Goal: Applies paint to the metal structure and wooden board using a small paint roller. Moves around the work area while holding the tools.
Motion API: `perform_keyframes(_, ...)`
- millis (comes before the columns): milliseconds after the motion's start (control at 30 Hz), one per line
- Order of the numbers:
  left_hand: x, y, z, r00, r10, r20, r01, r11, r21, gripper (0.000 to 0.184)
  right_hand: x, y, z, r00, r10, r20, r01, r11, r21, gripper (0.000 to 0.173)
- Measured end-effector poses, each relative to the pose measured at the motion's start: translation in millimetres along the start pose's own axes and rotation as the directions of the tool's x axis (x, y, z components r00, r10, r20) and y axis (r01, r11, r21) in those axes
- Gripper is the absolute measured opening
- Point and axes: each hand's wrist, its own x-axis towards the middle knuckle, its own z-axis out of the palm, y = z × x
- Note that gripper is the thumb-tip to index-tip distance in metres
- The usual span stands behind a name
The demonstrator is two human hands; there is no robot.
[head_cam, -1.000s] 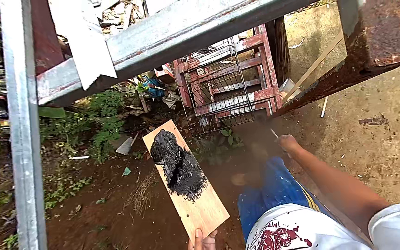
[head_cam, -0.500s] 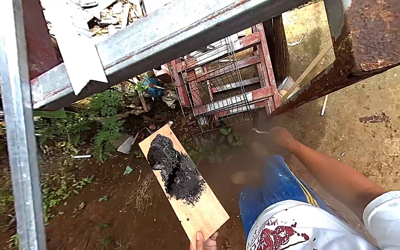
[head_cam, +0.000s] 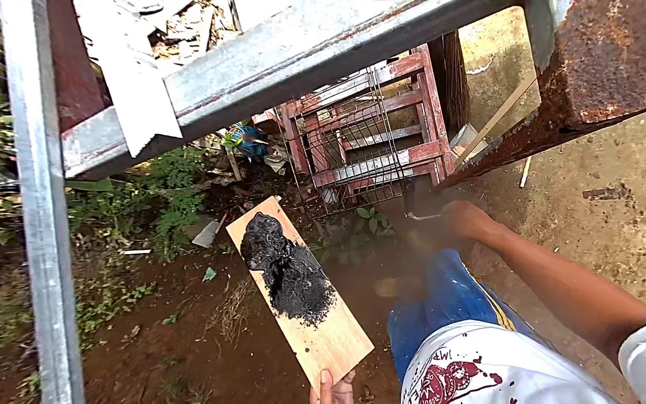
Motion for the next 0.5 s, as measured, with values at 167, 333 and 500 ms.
perform_keyframes(167, 3.1, -2.5, -0.9, 1.000, -0.008, -0.010, 0.008, 1.000, -0.001, 0.039, 3.6, 0.4, -11.9, 0.998, -0.015, 0.067, 0.012, 0.999, 0.047, 0.026)
perform_keyframes(333, 4.4, -2.8, -0.4, 1.000, -0.005, 0.011, 0.005, 1.000, 0.001, 0.040, 48.6, -5.9, -1.5, 0.993, 0.119, 0.025, -0.111, 0.970, -0.218, 0.024)
perform_keyframes(500, 3.9, -2.8, -2.0, 1.000, -0.007, 0.009, 0.007, 1.000, -0.001, 0.039, 16.2, -37.6, -10.2, 0.997, 0.066, -0.049, -0.082, 0.873, -0.481, 0.014)
